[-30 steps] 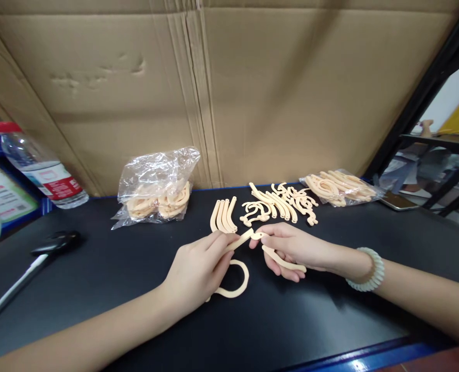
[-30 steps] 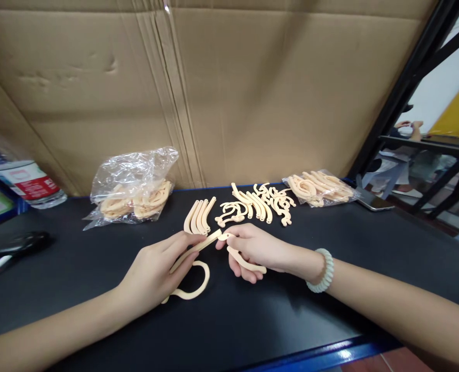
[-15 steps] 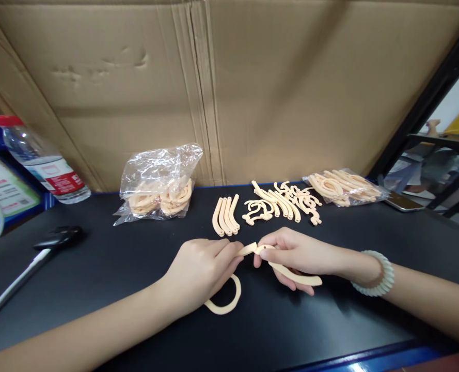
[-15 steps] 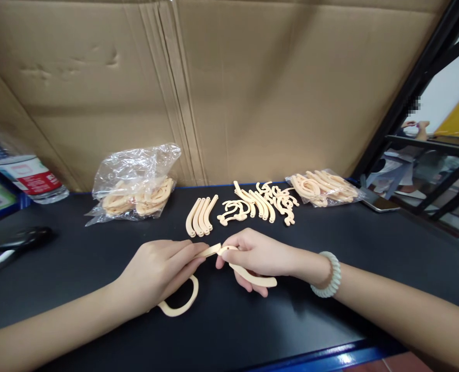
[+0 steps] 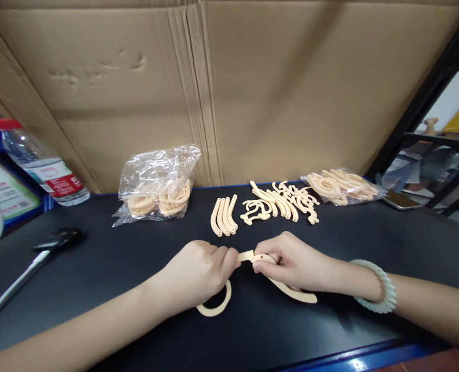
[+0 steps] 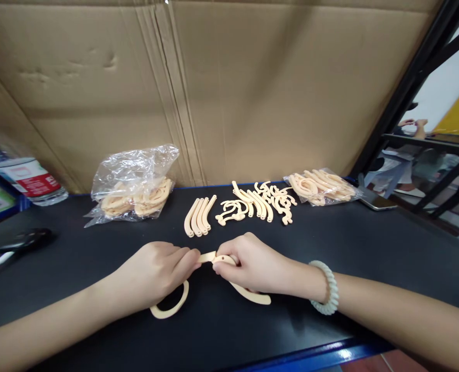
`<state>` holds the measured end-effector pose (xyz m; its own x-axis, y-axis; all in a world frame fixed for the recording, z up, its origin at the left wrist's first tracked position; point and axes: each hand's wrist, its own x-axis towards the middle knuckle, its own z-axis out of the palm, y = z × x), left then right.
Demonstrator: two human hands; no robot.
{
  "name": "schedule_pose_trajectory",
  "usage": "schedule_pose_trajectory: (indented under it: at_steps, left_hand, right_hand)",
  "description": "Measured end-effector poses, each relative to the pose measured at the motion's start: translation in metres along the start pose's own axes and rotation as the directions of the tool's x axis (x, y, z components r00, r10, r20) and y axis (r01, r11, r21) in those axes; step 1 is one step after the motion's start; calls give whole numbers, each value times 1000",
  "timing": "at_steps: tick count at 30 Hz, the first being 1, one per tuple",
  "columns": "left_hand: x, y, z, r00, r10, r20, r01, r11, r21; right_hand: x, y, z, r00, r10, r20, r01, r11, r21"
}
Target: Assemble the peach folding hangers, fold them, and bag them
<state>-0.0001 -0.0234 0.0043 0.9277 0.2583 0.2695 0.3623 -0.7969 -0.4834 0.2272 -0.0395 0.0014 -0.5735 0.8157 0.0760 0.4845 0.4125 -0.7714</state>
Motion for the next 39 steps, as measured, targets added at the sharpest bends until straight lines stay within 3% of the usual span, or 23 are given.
schedule_pose_trajectory:
  at_steps: [5, 9, 12, 15, 20, 23, 25, 27, 31, 35, 39]
  left_hand:
    - [0, -3, -3, 998, 15, -55, -14, 1000, 18]
    - [0, -7, 1, 998, -50, -49, 46, 995, -87]
    - [-2, -6, 7, 983, -171, -58, 150, 952, -266]
    - [-1, -4, 10, 937, -345, 51, 322, 801, -505]
    - [4, -8, 8, 857, -435, 276, 477, 469, -743]
    - [4, -10, 7, 849, -436, 298, 479, 399, -782]
    - [4, -11, 7, 843, -444, 303, 482, 375, -792]
    - [3, -10, 7, 829, -454, 326, 498, 334, -801]
    - [5, -9, 5, 808, -473, 352, 511, 264, -818]
    - [6, -9, 5, 789, -499, 359, 506, 196, -840]
    - [5, -11, 12, 720, -536, 440, 485, -64, -872]
  right_hand:
    - [-3, -5, 3, 980, -184, -76, 161, 957, -240]
    - [-13, -13, 5, 926, -378, -16, 316, 797, -515]
    - [-16, -17, 1, 900, -435, -25, 368, 789, -491]
    - [-12, -16, -13, 862, -470, -190, 367, 837, -405]
    - [-5, -13, -48, 662, -580, -475, 323, 792, -517]
    - [-3, -6, -69, 541, -630, -557, 228, 747, -624]
    - [0, 4, -81, 499, -631, -594, 144, 737, -661]
    - [3, 19, -92, 511, -599, -616, 40, 733, -679]
    - [8, 45, -102, 594, -512, -621, -132, 700, -702]
    - [9, 48, -95, 675, -478, -562, -103, 694, -713]
    - [10, 38, -75, 719, -489, -494, 10, 717, -697]
